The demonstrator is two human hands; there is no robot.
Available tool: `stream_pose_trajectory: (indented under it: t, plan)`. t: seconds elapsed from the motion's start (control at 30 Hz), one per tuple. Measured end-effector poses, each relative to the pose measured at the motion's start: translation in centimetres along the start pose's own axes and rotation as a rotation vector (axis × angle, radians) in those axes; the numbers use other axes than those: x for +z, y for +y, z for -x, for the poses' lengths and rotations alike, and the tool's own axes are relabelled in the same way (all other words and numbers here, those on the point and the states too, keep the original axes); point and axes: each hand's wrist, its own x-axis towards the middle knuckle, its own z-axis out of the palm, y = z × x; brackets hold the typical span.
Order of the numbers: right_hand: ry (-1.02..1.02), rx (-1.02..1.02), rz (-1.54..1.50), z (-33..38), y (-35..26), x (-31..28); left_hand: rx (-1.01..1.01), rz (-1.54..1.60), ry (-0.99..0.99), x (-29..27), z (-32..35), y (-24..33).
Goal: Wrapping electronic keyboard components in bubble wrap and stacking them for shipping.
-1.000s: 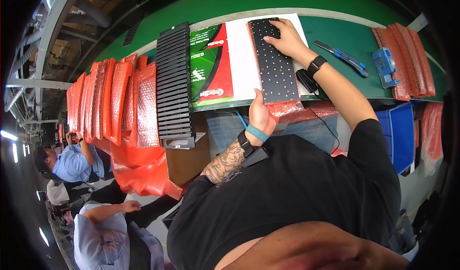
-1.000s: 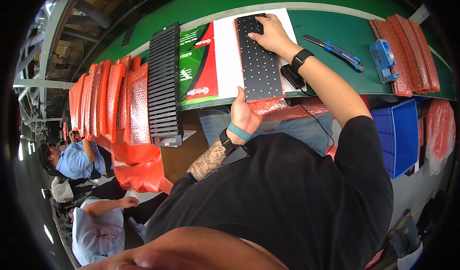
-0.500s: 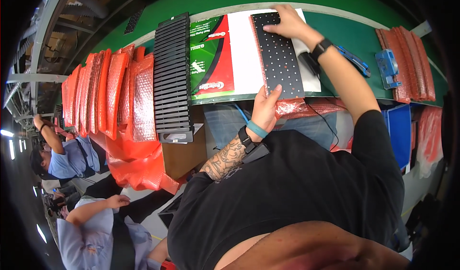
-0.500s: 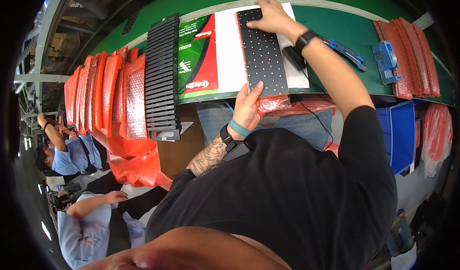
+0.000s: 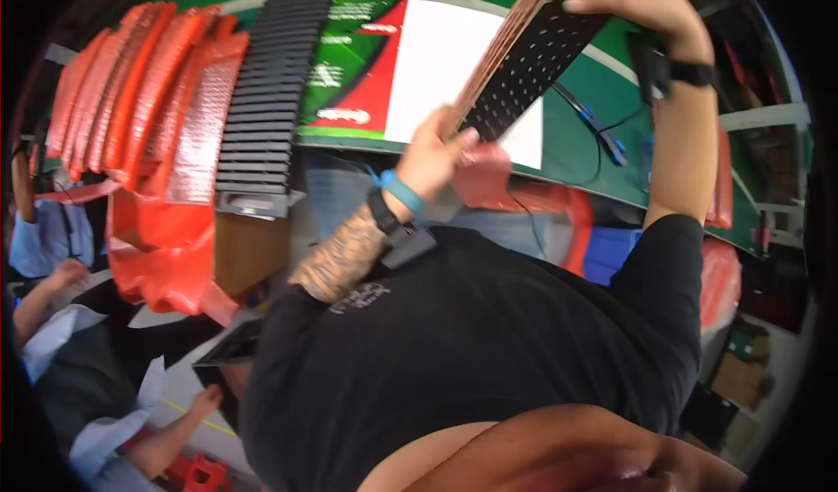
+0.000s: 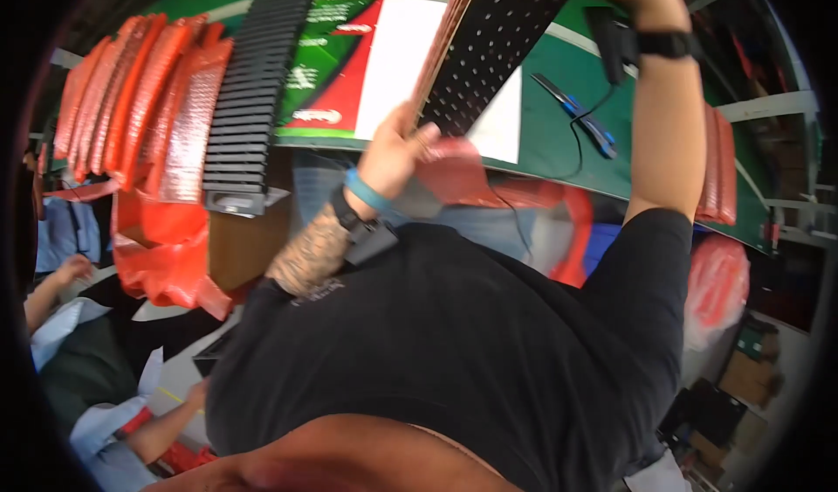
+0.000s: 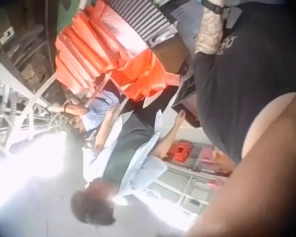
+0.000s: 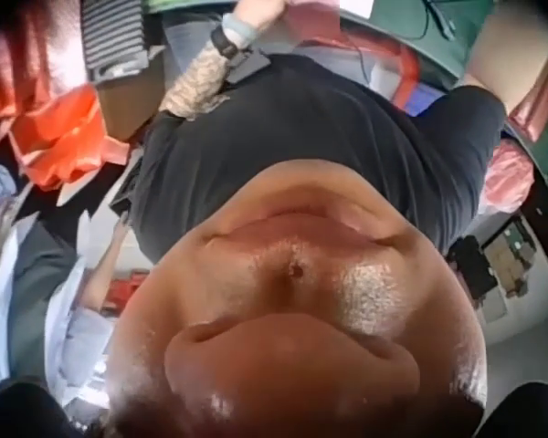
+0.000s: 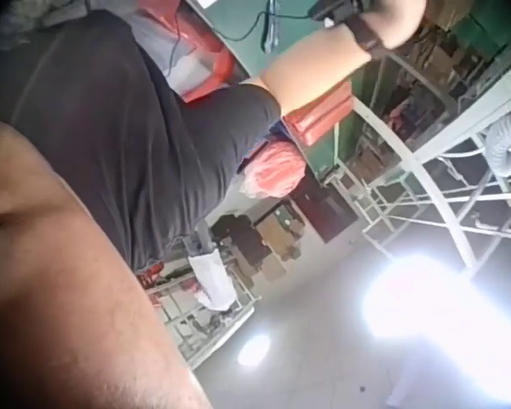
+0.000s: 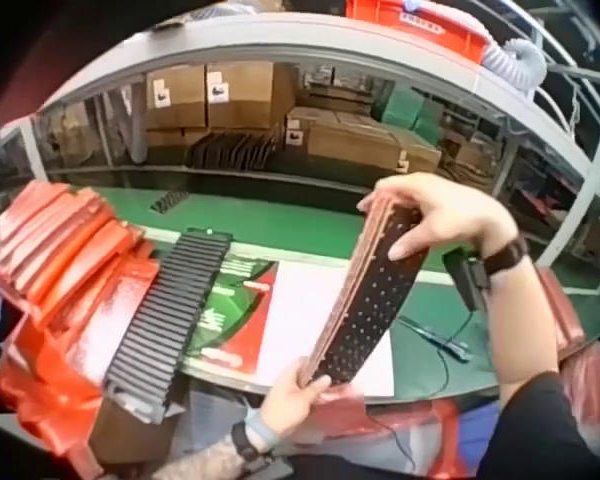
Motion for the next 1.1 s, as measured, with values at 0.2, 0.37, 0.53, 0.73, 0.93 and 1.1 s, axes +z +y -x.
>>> stream_pose_trajectory:
  t: [0.2,0.37,0.53,0.73,0.93,1.1]
  plan:
    - [0.302,0.018,-0.004,9.3,-4.2,-1.2,0.138,0.305,-0.069,0.4,-6.4,4.1]
    - [0.403,-0.173,0.433,10.1,-4.9,7.0,-0.181,0.730,-0.066,-0.1,-10.0,0.3]
    - [0.449,-0.162,0.408,9.9,-2.3,13.6,-0.418,0.827,-0.134,0.7,-8.6,-1.4]
    - [0.465,-0.174,0.450,9.5,-2.5,16.3,-0.478,0.944,-0.304,0.4,-7.0,-2.6]
    - [0.494,-0.139,0.503,9.0,-1.7,12.1,-0.294,0.478,0.029,3.8,-4.2,-1.4]
    - [0.678,-0.191,0.690,13.6,-9.4,5.0,0.005,0.339,-0.120,5.6,-3.3,3.6]
